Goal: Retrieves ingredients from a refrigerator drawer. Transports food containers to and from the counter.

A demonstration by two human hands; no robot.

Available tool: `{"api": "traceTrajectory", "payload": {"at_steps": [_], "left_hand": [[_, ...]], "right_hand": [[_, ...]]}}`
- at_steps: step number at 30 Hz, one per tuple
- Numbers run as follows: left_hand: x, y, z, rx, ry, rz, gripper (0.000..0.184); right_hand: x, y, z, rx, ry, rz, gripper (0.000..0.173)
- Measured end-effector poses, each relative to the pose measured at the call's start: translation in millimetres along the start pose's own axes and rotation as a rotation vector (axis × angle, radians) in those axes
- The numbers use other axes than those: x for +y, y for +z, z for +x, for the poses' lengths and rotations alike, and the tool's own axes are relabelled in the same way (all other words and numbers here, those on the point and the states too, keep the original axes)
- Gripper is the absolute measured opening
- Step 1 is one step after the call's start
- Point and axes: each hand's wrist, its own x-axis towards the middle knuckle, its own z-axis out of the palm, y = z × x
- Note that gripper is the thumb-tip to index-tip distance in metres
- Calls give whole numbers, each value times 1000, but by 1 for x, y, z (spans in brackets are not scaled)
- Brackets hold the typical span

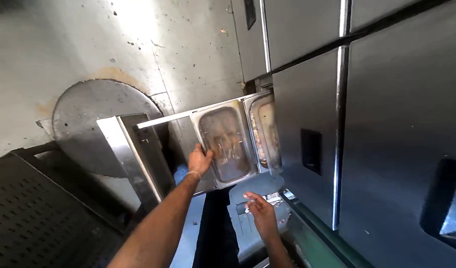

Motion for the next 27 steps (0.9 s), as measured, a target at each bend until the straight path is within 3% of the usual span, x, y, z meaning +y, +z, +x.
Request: {"api": "traceTrajectory", "payload": {"at_steps": [4, 8, 11, 14, 16, 17, 19, 21, 22, 24, 27], "left_hand": [[-15, -9, -3, -8, 7, -2, 45], [-2, -11, 0, -50, -58, 104, 51], [7, -7, -13, 98, -61, 159, 56], [30, 13, -48, 351, 140, 79, 61], [72, 46, -63, 212, 258, -15, 53], [95, 66, -63, 84, 224, -60, 60], [139, 104, -49, -52, 60, -133, 91], [166, 137, -25, -26, -64, -125, 120], [170, 148, -15, 0, -108, -84, 124], [166, 155, -5, 29, -120, 7, 115], [156, 146, -9, 36, -60, 83, 75]], "right_hand": [[15, -14, -9, -16, 39, -20, 29], [22, -18, -16, 1, 63, -31, 29], [25, -23, -23, 33, 51, 29, 28], [26, -29, -30, 56, 21, 81, 29], [30, -33, -32, 73, 0, 96, 29], [32, -35, -34, 76, -3, 96, 29], [33, -43, -41, 79, -4, 69, 30], [31, -52, -48, 97, -1, 31, 31], [32, -57, -52, 105, 0, 36, 31], [36, -63, -58, 117, 0, 74, 31], [50, -68, -65, 100, 12, 115, 31]]}}
